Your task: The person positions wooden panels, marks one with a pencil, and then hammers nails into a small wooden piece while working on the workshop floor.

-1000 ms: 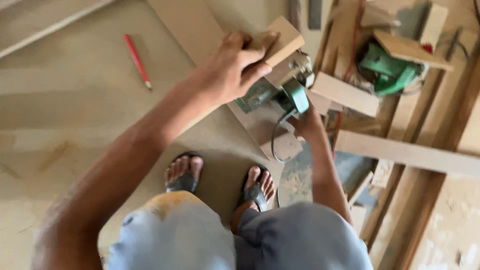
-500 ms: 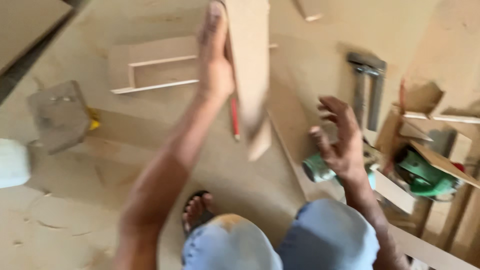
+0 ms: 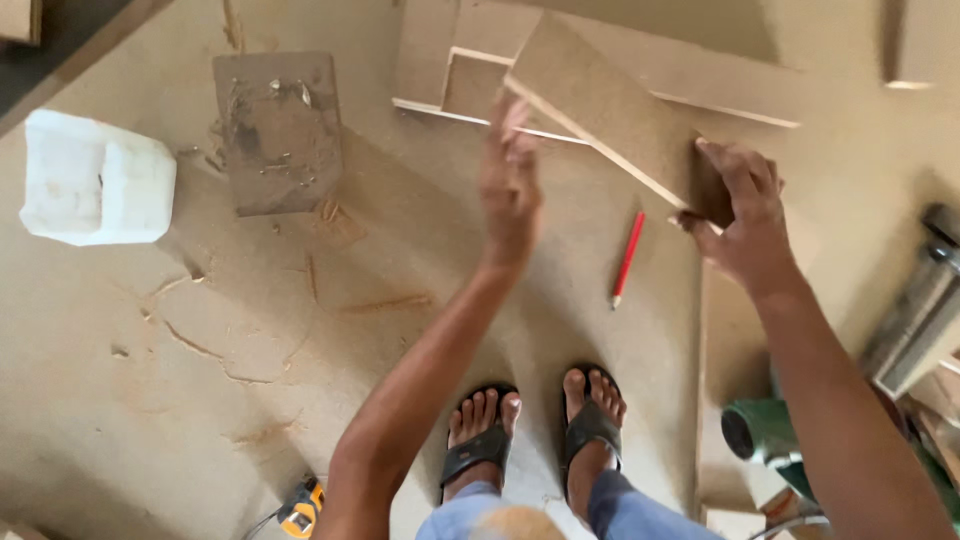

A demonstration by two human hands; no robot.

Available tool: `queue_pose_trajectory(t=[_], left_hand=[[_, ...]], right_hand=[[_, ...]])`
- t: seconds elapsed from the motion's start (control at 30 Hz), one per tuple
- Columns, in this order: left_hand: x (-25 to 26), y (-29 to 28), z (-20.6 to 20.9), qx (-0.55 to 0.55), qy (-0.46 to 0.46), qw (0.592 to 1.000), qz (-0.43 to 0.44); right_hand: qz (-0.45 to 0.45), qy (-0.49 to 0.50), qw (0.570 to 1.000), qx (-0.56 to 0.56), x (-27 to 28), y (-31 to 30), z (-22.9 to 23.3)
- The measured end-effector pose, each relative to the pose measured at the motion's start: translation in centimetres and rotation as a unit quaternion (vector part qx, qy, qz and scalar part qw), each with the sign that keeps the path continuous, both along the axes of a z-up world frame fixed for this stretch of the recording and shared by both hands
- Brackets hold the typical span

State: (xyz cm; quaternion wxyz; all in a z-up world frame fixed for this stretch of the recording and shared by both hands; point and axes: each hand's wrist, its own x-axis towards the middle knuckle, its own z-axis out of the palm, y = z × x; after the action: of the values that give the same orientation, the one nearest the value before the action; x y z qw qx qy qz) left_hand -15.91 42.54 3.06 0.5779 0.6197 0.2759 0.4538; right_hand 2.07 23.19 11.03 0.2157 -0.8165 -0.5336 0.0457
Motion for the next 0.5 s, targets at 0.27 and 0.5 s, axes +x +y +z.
queue_pose_trajectory(t=[0.27,0.5], left_hand=[[-5.8,11.8,-12.9,0.154,0.305,0.933,0.109],[-4.6,16.2,-15.2,0.222,0.387,0.895,0.020]], right_hand=[[0.085,-0.023,0.992,-0.095,7.1,9.1,-10.6],[0.146,-0.038,0.984,-0.092,8.0,11.4,-14.8]])
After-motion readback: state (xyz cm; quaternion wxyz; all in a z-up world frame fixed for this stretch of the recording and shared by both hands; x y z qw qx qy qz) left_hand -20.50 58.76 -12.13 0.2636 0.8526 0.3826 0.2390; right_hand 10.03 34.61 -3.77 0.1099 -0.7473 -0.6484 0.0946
